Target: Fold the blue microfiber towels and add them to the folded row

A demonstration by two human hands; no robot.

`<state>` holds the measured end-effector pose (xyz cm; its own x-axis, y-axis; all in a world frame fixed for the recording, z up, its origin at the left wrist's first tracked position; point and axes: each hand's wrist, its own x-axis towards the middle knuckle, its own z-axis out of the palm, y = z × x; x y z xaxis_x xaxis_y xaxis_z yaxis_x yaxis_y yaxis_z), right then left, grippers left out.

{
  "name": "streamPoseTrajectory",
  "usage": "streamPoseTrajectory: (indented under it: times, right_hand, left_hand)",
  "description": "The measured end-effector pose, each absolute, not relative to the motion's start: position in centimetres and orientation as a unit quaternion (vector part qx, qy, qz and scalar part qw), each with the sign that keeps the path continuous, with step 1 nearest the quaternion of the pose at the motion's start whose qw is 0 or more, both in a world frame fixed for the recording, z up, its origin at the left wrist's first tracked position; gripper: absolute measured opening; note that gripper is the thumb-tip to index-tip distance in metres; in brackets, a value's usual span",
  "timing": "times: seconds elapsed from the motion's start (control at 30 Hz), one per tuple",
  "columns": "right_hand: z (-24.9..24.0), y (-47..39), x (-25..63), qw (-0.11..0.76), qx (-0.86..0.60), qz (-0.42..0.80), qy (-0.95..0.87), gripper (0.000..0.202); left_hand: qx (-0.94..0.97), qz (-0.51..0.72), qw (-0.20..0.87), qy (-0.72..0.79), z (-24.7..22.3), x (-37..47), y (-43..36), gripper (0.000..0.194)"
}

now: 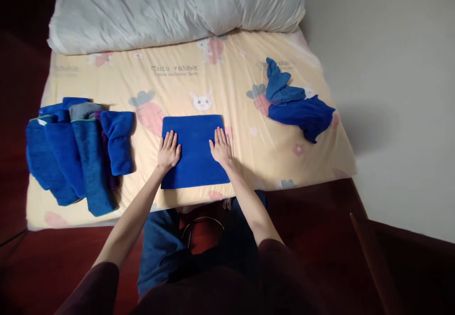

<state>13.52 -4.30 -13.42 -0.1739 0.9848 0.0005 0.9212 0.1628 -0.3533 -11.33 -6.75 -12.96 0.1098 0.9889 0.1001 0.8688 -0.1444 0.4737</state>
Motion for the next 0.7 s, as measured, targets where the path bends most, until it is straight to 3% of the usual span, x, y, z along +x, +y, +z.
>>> streamPoseTrajectory:
  times: [0.3, 0.7]
  right_hand:
    - [-11.9, -11.7, 8.8, 0.121, -0.576, 0.162, -0.792, 0.062]
    - [-14.2, -16.8, 18.3, 0.167, -0.667, 0.091, -0.72, 0.065]
  left_hand:
    - [0.758, 0.189, 0.176, 0.599, -12.2, -6.4, -14.1, 0.063]
    - [0.688, 0.226, 0.106, 0.681, -13.2, -12.7, -21.8, 0.066]
